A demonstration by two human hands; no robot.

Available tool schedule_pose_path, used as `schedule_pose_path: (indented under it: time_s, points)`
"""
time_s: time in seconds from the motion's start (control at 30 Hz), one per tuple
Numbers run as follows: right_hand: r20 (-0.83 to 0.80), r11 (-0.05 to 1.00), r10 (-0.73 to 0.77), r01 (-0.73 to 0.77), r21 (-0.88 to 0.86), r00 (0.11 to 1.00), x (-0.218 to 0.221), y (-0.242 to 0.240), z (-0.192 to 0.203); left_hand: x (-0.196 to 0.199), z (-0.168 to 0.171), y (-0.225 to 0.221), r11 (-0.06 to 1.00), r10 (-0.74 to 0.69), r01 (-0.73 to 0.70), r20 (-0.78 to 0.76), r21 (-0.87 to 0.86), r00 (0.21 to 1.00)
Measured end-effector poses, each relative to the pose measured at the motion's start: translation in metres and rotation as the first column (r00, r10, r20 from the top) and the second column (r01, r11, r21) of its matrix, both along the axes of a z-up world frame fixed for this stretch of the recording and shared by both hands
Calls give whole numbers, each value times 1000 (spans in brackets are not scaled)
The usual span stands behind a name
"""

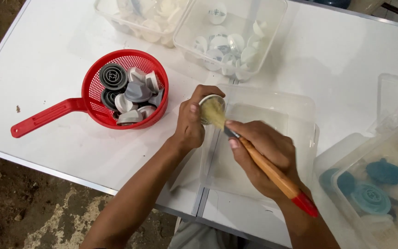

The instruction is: Cleaning individual plastic knobs using a paintbrush and transferring them from a storage bin to a strainer.

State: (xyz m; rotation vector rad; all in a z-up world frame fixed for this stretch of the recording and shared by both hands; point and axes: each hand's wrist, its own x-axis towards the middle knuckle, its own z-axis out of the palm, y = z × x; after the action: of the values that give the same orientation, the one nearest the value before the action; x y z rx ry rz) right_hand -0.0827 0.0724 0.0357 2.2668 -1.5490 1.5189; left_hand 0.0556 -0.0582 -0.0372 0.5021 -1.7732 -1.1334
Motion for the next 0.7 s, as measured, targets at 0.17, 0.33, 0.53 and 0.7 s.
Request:
schedule_pose_path:
  time_s: [0.17,0.33,0.53,0.7]
  points:
    - [214,994,77,-92,59,974,-8,2,1,-7,-17,-7,998,39,-40,-32,-44,999]
    - [92,996,62,-55,-75,994,-8,-4,-6,-4,-12,-4,992,12,-8,29,-130,999]
    - [128,999,-3,8,-40,992,-11,0,-12,2,6,-3,988,-34,38,26,-147,999]
    - [210,990,-30,58,-131,977,-9,2,-15,1,9,-3,972,-43,53,49,-231,998]
